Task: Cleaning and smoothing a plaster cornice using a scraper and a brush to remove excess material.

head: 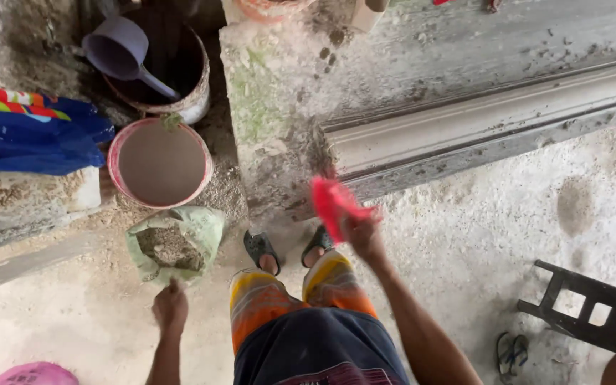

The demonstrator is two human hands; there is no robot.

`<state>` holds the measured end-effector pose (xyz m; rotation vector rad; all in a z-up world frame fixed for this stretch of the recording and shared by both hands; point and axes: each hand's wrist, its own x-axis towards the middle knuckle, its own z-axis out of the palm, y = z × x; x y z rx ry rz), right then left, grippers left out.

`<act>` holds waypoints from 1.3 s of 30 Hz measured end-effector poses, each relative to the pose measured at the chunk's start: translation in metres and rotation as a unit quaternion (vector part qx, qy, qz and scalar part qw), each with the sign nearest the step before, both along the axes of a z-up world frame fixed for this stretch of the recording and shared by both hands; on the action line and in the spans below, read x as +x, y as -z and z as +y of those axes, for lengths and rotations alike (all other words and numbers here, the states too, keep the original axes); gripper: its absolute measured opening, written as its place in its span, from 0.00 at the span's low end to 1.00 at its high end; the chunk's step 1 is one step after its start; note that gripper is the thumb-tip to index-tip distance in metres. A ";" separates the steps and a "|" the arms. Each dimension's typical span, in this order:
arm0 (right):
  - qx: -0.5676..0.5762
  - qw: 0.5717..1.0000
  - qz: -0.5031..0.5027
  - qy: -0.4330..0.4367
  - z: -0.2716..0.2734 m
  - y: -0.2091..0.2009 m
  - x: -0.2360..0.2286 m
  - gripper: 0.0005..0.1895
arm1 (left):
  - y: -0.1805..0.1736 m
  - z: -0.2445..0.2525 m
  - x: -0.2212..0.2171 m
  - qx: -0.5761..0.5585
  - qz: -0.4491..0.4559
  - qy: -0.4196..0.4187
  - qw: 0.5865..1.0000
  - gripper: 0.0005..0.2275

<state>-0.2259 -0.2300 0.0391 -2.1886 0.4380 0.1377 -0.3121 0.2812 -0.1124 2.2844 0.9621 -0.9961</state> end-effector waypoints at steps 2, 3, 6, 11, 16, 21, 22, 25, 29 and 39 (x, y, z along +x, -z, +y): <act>-0.068 0.996 -0.063 0.004 -0.055 -0.012 0.014 0.11 | -0.064 -0.045 0.042 -0.017 -0.035 -0.019 0.999 0.25; -0.138 0.983 -0.122 0.005 -0.083 -0.018 0.022 0.10 | -0.096 -0.069 0.061 -0.036 -0.067 -0.041 0.996 0.21; -0.263 0.958 -0.077 0.088 -0.131 -0.025 0.034 0.11 | -0.193 -0.132 0.111 -0.038 -0.120 -0.052 0.991 0.23; -0.167 0.978 -0.123 0.013 -0.088 0.012 0.029 0.06 | -0.104 -0.173 0.113 0.034 -0.421 0.102 0.901 0.24; -0.011 1.000 -0.022 0.013 -0.146 0.025 0.038 0.11 | -0.172 -0.295 0.154 0.036 -0.458 0.137 0.878 0.21; -0.199 0.958 -0.130 0.159 -0.361 -0.011 0.032 0.10 | -0.195 -0.393 0.151 -0.052 -0.497 0.180 0.848 0.17; -0.195 0.957 -0.138 0.162 -0.380 -0.015 0.045 0.10 | -0.188 -0.405 0.155 -0.049 -0.504 0.183 0.843 0.17; -0.267 0.921 -0.151 0.242 -0.394 -0.027 0.044 0.06 | -0.175 -0.443 0.140 -0.022 -0.511 0.187 0.839 0.16; -0.111 0.989 -0.052 -0.089 -0.267 0.055 0.027 0.06 | -0.182 -0.483 0.146 -0.020 -0.502 0.228 0.834 0.17; -0.274 0.942 -0.023 0.190 -0.562 -0.022 0.037 0.12 | -0.174 -0.514 0.224 -0.051 -0.474 0.319 0.819 0.24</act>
